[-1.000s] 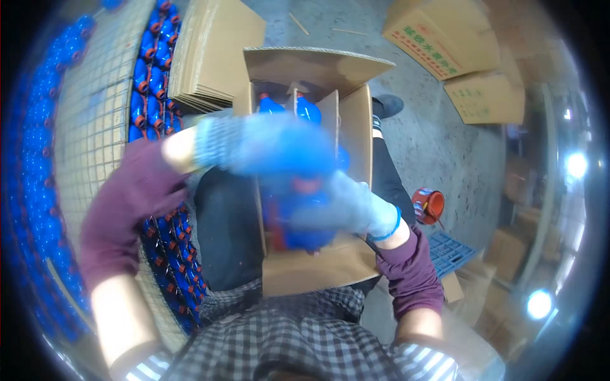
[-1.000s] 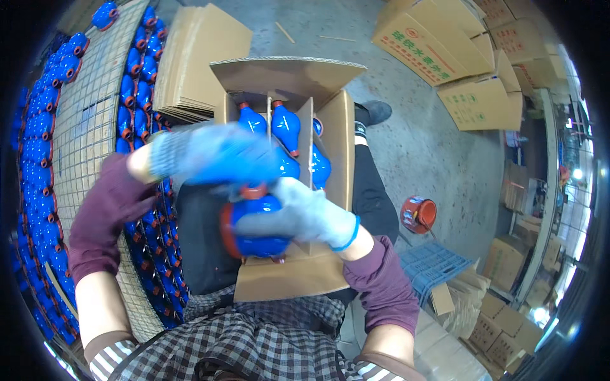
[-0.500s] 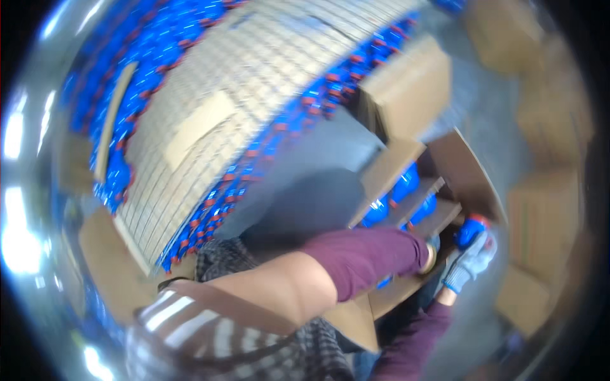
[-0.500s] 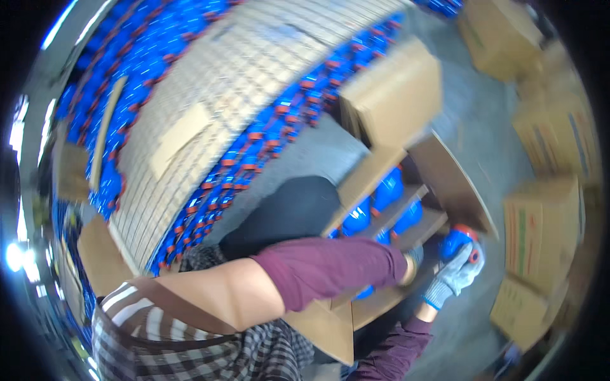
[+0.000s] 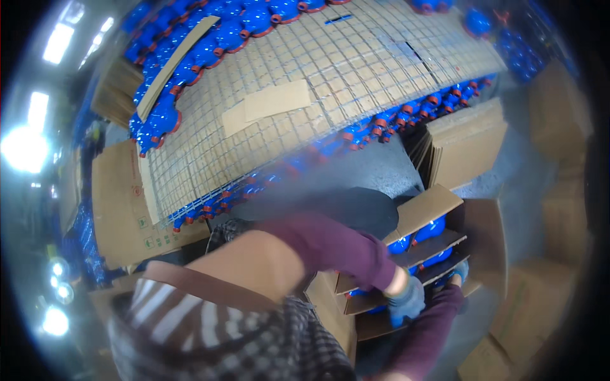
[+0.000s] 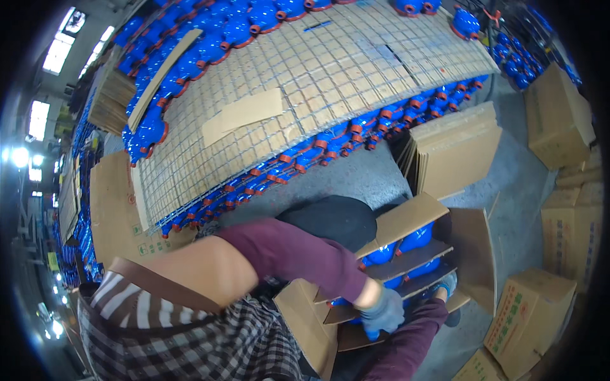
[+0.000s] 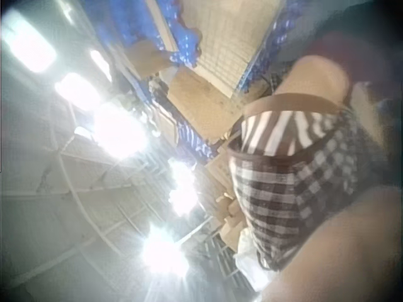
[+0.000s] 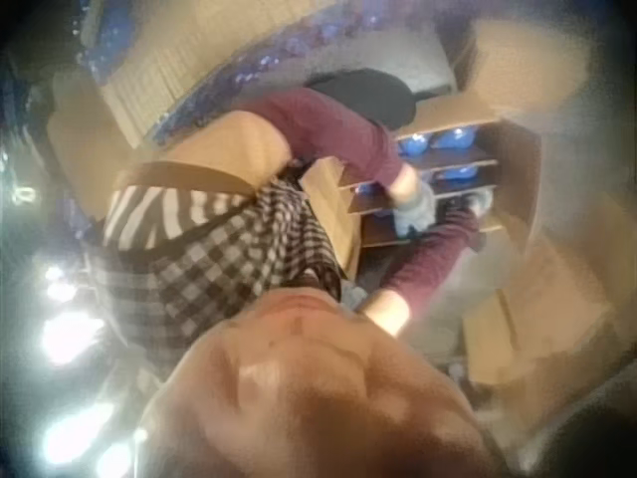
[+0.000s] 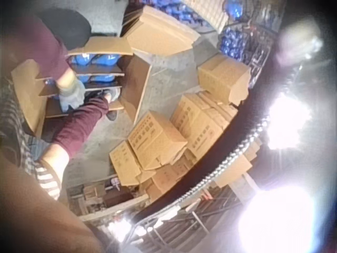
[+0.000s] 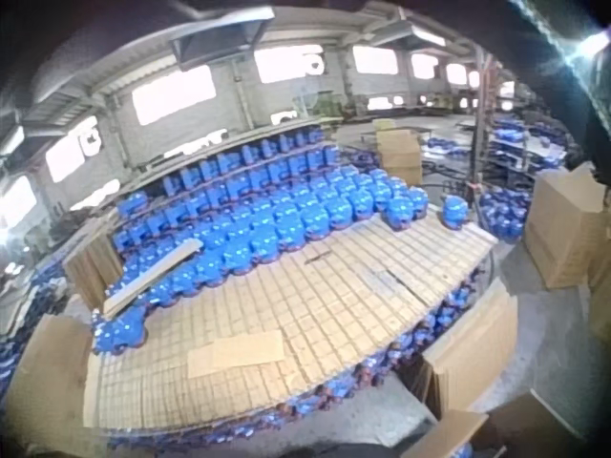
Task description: The person packs blue ductile iron water meter shells into cardboard boxes, placing protective cardboard dividers between them by hand.
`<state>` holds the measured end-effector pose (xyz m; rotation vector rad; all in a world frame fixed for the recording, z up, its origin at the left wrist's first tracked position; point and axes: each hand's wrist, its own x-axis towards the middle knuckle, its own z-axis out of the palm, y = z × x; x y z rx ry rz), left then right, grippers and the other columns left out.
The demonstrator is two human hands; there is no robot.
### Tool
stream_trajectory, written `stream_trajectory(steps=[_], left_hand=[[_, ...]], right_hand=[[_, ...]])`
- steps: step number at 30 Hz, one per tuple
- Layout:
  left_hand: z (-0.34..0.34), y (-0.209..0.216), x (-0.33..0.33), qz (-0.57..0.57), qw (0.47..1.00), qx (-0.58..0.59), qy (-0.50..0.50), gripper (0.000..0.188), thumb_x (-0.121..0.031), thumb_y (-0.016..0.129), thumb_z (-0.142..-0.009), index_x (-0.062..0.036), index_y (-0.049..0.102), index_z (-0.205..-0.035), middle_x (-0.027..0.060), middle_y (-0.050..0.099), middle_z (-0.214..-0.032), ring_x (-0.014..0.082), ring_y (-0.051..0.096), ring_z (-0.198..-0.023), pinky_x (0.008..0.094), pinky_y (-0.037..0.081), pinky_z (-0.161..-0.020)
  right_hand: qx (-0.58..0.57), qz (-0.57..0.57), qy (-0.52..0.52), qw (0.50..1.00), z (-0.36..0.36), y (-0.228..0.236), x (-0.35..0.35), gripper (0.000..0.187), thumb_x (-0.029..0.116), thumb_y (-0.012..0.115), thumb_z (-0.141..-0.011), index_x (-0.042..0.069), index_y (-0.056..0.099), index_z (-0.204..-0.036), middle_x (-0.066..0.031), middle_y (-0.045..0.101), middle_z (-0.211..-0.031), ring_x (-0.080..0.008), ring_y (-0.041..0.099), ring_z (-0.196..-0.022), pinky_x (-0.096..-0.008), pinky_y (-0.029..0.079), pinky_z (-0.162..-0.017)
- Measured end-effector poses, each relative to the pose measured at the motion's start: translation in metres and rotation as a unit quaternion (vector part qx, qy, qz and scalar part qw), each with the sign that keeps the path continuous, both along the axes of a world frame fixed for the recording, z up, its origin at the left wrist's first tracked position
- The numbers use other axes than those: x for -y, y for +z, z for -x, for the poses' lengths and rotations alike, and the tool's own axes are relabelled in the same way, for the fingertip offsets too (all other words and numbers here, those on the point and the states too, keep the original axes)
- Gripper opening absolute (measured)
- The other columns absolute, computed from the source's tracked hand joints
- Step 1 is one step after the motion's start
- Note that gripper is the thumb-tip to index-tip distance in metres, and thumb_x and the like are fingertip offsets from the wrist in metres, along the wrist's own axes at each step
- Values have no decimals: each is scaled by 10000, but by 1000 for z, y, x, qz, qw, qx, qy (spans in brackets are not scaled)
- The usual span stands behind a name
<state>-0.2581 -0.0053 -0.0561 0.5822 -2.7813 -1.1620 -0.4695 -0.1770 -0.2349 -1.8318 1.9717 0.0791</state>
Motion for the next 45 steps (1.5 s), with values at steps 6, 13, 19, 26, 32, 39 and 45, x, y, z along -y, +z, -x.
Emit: stream_trajectory(steps=[6, 13, 19, 26, 32, 39, 45], left_hand=[[-315, 105, -107, 294, 809, -50, 506, 555, -419, 679, -738, -2, 558, -1084, 176, 567, -1102, 325, 552, -1008, 406, 455, -854], [-609, 154, -282, 152, 390, 361, 833, 818, -450, 820, -545, -16, 521, -1171, 204, 547, -1158, 344, 528, -1081, 387, 410, -935], [-633, 124, -355, 146, 319, 324, 878, 526, -325, 631, -788, -77, 473, -1224, 209, 591, -1110, 333, 575, -1040, 391, 439, -885], [-453, 138, -220, -92, 514, -402, 752, 552, -390, 436, -948, -8, 371, -1341, 133, 479, -1290, 254, 492, -1134, 376, 373, -984], [-199, 30, -124, -359, 575, -465, 569, 596, -443, 435, -923, 27, 418, -1288, 157, 560, -1183, 255, 584, -1019, 369, 472, -893], [-87, -85, -123, -272, 784, -324, 454, 333, -195, 544, -927, -2, 505, -1195, 93, 584, -1121, 152, 591, -955, 307, 498, -826], [-122, -105, -131, -495, 563, -427, 506, 433, -354, 472, -943, -12, 477, -1209, 107, 604, -1015, 197, 623, -857, 326, 532, -757]], right_hand=[[37, 79, 31, 996, -20, -12, 20, 375, 351, 542, -855, 19, 619, -1011, -152, 652, -1020, -281, 626, -864, -382, 482, -731], [66, 201, 32, 977, -40, 12, -71, 379, 356, 539, -854, 24, 620, -1018, -148, 652, -1019, -279, 623, -877, -376, 484, -738], [328, 169, -110, 923, -55, 79, -142, 388, 320, 512, -903, 1, 567, -1118, -154, 620, -1013, -272, 584, -958, -344, 460, -832], [265, 369, -182, 872, -103, 100, -210, 334, 100, 541, -889, -32, 489, -1191, -139, 558, -1099, -237, 536, -1012, -344, 417, -912], [468, 202, -26, 860, -157, 188, -262, 351, 197, 526, -911, -11, 514, -1193, -118, 569, -1098, -202, 525, -1037, -319, 415, -916], [622, 152, -397, 658, -141, 152, -302, 390, 94, 653, -823, -70, 519, -1150, -116, 596, -1042, -157, 576, -921, -259, 465, -824], [465, 124, -340, 808, -113, 174, -267, 417, 145, 698, -796, -79, 530, -1106, -164, 615, -1010, -222, 598, -922, -296, 470, -840]])
